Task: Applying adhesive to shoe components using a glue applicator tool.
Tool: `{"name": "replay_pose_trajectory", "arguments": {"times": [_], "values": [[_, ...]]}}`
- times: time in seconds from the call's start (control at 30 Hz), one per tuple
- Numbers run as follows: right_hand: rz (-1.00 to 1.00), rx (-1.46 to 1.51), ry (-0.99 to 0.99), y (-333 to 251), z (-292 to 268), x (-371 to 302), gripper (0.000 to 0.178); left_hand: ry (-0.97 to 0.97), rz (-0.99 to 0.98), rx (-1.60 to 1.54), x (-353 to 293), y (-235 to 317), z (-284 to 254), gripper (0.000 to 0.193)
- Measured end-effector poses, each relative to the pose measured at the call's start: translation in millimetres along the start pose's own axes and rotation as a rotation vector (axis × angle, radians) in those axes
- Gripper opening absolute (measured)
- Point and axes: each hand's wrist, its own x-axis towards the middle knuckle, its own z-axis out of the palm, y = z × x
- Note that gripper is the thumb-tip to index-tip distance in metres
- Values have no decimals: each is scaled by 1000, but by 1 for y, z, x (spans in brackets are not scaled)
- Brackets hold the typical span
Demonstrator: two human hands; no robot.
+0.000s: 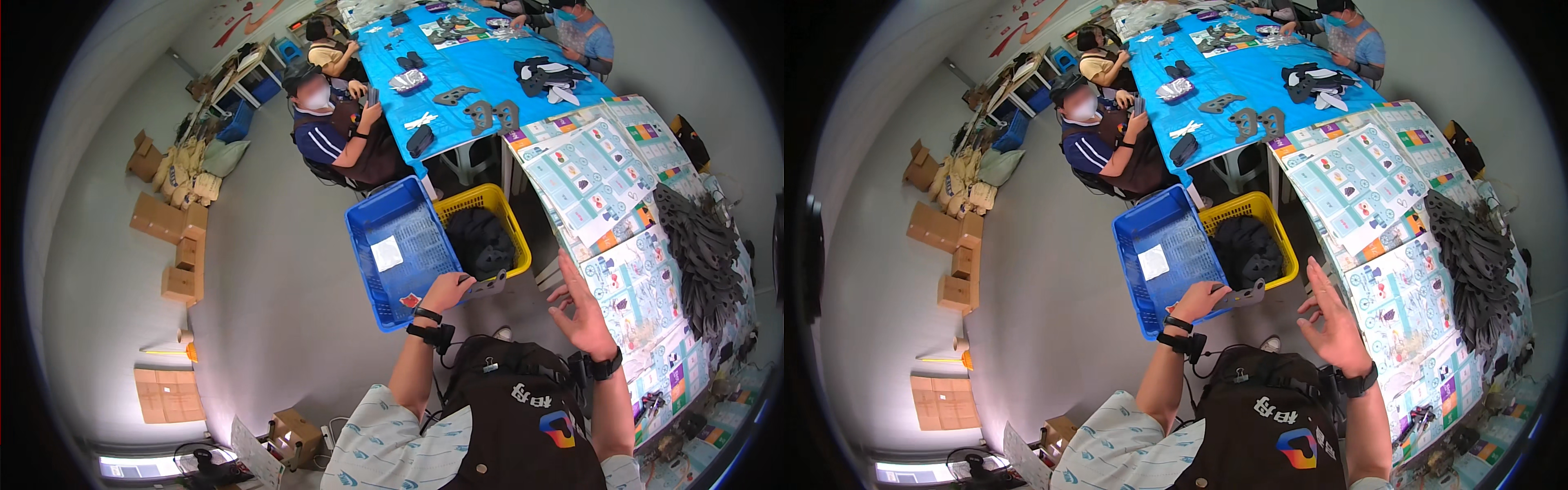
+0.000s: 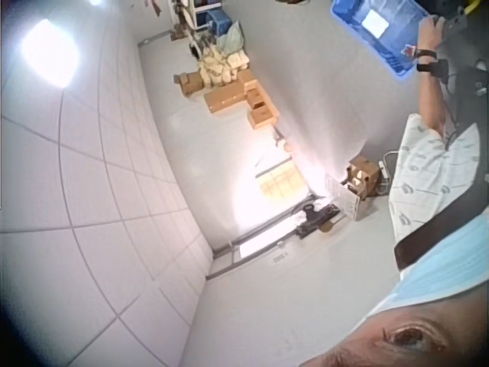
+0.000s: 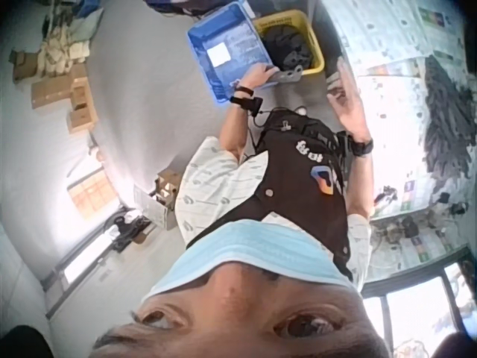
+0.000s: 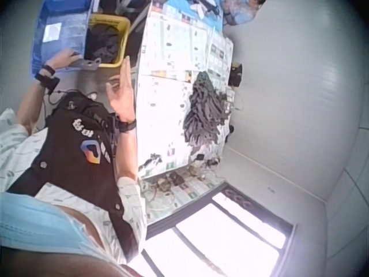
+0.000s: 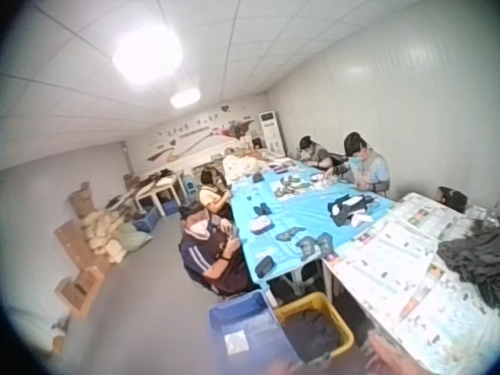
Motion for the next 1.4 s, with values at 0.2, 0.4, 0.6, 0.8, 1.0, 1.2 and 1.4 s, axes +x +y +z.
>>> {"name": "replay_pose_trajectory", "arguments": {"times": [0.2,0.4,0.6,0.8,1.0,1.2,1.4], "values": [[23,13,13,5,-2,2,97,-24,-4,-16,6,5,-3,41],[43,16,16,7,0,5,96,-21,-1,-27,10,4,-6,40],[38,23,22,8,1,10,95,-49,-19,-35,16,4,-8,39],[61,31,26,7,2,10,93,-55,-11,-34,19,12,-12,40],[72,9,35,16,4,4,91,-77,-19,12,20,23,-16,38],[83,-210,109,37,1,-8,86,-101,150,-148,22,75,-40,33],[297,-177,334,48,-1,-27,78,-396,230,-441,21,134,-53,33]]}}
